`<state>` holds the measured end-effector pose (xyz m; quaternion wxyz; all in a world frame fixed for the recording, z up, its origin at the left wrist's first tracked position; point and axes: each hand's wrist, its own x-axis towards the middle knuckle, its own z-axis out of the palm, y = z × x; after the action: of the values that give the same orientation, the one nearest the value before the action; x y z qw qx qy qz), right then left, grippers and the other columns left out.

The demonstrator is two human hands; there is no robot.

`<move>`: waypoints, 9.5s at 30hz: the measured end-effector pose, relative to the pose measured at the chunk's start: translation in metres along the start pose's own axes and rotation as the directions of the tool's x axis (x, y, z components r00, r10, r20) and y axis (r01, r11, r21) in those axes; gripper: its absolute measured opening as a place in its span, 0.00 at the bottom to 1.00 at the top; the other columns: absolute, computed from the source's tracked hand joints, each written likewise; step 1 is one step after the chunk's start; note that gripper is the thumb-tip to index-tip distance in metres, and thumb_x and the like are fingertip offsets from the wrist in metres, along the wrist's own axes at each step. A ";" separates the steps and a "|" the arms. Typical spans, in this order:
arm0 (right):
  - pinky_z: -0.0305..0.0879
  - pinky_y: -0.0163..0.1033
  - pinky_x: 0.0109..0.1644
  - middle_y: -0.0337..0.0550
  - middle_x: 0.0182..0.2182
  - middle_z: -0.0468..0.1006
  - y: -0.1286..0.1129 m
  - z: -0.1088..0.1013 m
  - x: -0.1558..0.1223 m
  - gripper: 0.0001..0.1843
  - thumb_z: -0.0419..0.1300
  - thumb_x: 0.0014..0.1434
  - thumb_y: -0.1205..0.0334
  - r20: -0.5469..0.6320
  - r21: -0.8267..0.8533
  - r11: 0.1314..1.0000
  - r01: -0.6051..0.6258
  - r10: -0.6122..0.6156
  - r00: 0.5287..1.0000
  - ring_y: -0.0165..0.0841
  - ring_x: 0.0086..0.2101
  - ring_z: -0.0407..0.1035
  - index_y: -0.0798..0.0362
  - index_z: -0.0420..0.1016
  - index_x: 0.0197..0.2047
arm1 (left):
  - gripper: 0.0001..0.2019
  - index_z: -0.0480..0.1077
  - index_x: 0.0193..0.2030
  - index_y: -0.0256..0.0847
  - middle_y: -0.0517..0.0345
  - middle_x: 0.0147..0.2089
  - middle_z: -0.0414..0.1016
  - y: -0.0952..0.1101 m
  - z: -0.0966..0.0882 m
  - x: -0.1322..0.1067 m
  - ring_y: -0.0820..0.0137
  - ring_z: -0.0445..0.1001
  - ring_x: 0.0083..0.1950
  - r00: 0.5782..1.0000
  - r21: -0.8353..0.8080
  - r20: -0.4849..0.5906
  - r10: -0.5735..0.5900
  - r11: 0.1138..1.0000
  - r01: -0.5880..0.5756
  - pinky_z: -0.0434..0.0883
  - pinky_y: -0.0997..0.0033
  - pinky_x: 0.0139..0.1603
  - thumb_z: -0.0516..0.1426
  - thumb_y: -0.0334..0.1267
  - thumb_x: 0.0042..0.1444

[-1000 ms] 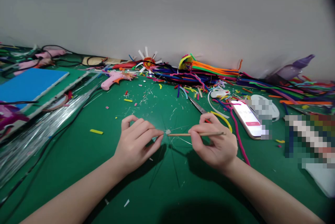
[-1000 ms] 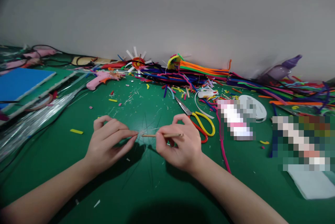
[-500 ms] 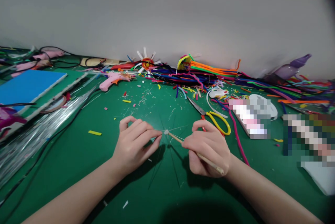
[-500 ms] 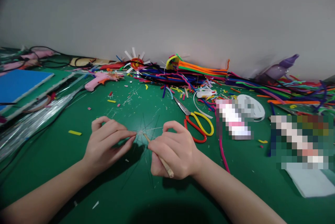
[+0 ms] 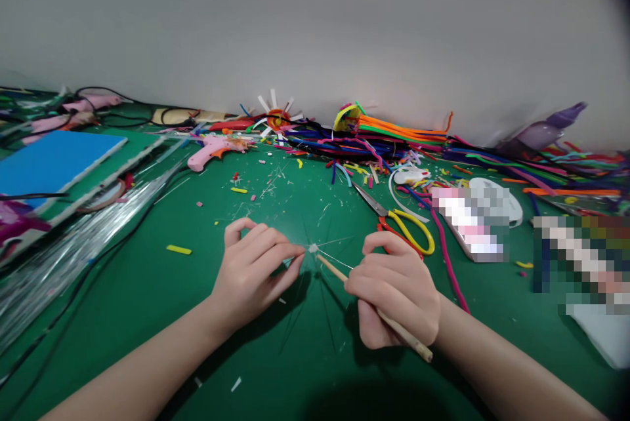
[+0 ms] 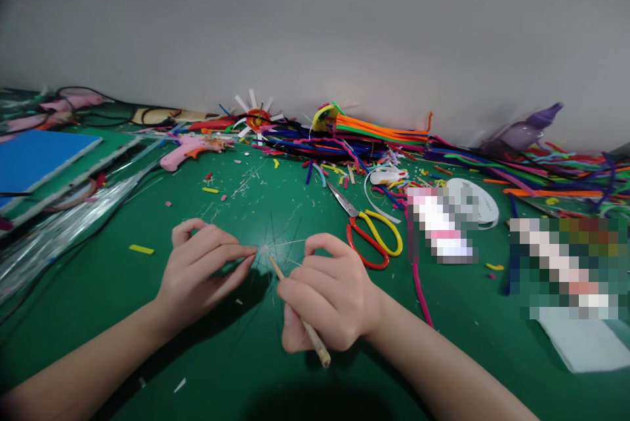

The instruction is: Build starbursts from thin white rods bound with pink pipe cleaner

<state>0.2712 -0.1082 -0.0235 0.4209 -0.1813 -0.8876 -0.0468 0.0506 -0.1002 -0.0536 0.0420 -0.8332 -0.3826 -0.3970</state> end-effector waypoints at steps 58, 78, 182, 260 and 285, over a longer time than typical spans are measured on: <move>0.65 0.35 0.26 0.39 0.24 0.74 0.015 0.018 -0.002 0.14 0.51 0.65 0.56 0.181 0.771 0.170 -0.613 0.865 0.467 0.27 0.23 0.70 0.53 0.72 0.34 | 0.06 0.72 0.40 0.45 0.63 0.29 0.72 -0.003 -0.002 -0.002 0.75 0.67 0.30 0.999 -0.073 0.030 0.044 0.996 -0.042 0.57 0.60 0.45 0.57 0.30 0.58; 0.67 0.36 0.27 0.36 0.22 0.73 0.016 0.021 -0.001 0.11 0.55 0.61 0.53 0.199 0.732 0.123 -0.671 0.902 0.383 0.27 0.22 0.68 0.52 0.70 0.34 | 0.06 0.72 0.39 0.45 0.65 0.30 0.74 -0.002 0.002 -0.003 0.75 0.69 0.30 0.999 -0.071 0.052 0.007 0.997 -0.003 0.58 0.62 0.46 0.59 0.30 0.56; 0.66 0.48 0.50 0.51 0.46 0.72 0.027 -0.045 -0.062 0.33 0.65 0.46 0.42 0.459 -0.294 0.799 -0.525 0.600 0.656 0.43 0.47 0.67 0.52 0.63 0.49 | 0.05 0.70 0.40 0.48 0.66 0.40 0.75 0.018 -0.055 0.083 0.69 0.71 0.46 0.838 -0.362 0.545 -0.017 0.897 0.254 0.59 0.60 0.60 0.53 0.41 0.60; 0.65 0.46 0.40 0.51 0.39 0.70 0.014 -0.028 -0.055 0.29 0.63 0.49 0.46 0.307 -0.309 0.767 -0.562 0.639 0.705 0.42 0.37 0.66 0.52 0.58 0.47 | 0.07 0.70 0.41 0.44 0.63 0.42 0.76 0.010 -0.083 0.097 0.71 0.73 0.42 0.954 -0.107 0.187 -0.235 0.960 0.257 0.68 0.69 0.45 0.53 0.40 0.60; 0.60 0.41 0.32 0.45 0.34 0.76 0.050 -0.037 -0.082 0.23 0.57 0.51 0.46 -0.011 -0.633 0.192 -0.750 0.966 0.257 0.40 0.33 0.70 0.53 0.67 0.45 | 0.14 0.74 0.41 0.42 0.55 0.40 0.75 -0.074 0.044 0.049 0.65 0.73 0.42 0.934 0.319 0.358 -0.018 0.942 -0.104 0.53 0.52 0.58 0.48 0.25 0.59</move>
<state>0.3636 -0.0933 -0.0656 0.1133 -0.7689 -0.6293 0.0044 0.0473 -0.0020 -0.0668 0.1209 -0.8803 -0.4267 -0.1685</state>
